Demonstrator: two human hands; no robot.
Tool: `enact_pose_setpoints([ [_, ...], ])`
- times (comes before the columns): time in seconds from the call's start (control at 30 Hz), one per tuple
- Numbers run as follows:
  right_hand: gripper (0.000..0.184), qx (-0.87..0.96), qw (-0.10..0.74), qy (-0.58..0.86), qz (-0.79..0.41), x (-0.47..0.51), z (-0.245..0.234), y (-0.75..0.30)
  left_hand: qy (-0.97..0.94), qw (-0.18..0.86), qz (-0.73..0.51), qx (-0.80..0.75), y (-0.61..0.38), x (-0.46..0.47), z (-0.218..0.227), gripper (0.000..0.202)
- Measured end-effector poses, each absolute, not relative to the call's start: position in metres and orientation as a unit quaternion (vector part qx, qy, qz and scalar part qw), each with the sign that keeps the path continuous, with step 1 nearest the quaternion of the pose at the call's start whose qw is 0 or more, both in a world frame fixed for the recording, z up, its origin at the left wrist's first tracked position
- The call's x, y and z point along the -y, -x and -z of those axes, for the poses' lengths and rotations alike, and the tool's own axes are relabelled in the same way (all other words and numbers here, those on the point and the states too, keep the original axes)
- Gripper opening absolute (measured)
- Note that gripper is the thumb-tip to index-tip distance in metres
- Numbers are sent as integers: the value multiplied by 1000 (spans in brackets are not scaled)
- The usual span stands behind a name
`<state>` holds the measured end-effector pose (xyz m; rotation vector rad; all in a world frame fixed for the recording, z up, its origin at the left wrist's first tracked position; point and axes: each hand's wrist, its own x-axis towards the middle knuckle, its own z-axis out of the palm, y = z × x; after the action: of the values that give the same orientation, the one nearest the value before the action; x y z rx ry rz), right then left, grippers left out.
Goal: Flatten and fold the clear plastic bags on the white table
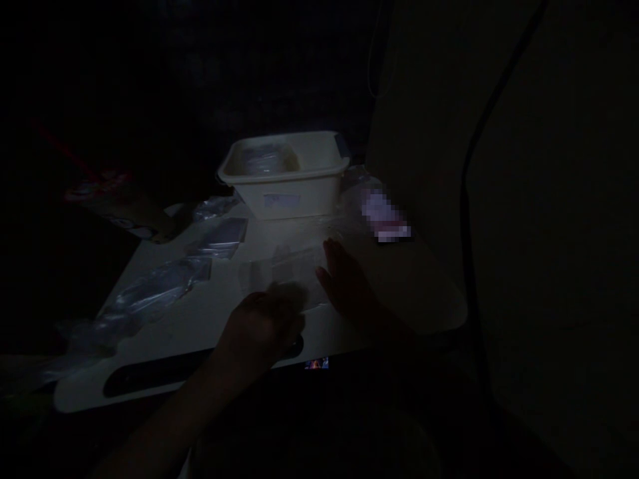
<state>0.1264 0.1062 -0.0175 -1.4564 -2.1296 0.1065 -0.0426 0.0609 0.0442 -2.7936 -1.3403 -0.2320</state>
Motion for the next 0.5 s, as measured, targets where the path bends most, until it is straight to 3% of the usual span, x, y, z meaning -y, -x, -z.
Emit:
enact_pose_setpoints([
  [0.33, 53, 781, 308, 538, -79, -107, 19, -127, 900, 77, 70, 423, 35, -58, -37, 24],
  [0.5, 54, 761, 334, 541, -126, -103, 15, -126, 893, 14, 107, 437, 39, -64, -36, 21],
])
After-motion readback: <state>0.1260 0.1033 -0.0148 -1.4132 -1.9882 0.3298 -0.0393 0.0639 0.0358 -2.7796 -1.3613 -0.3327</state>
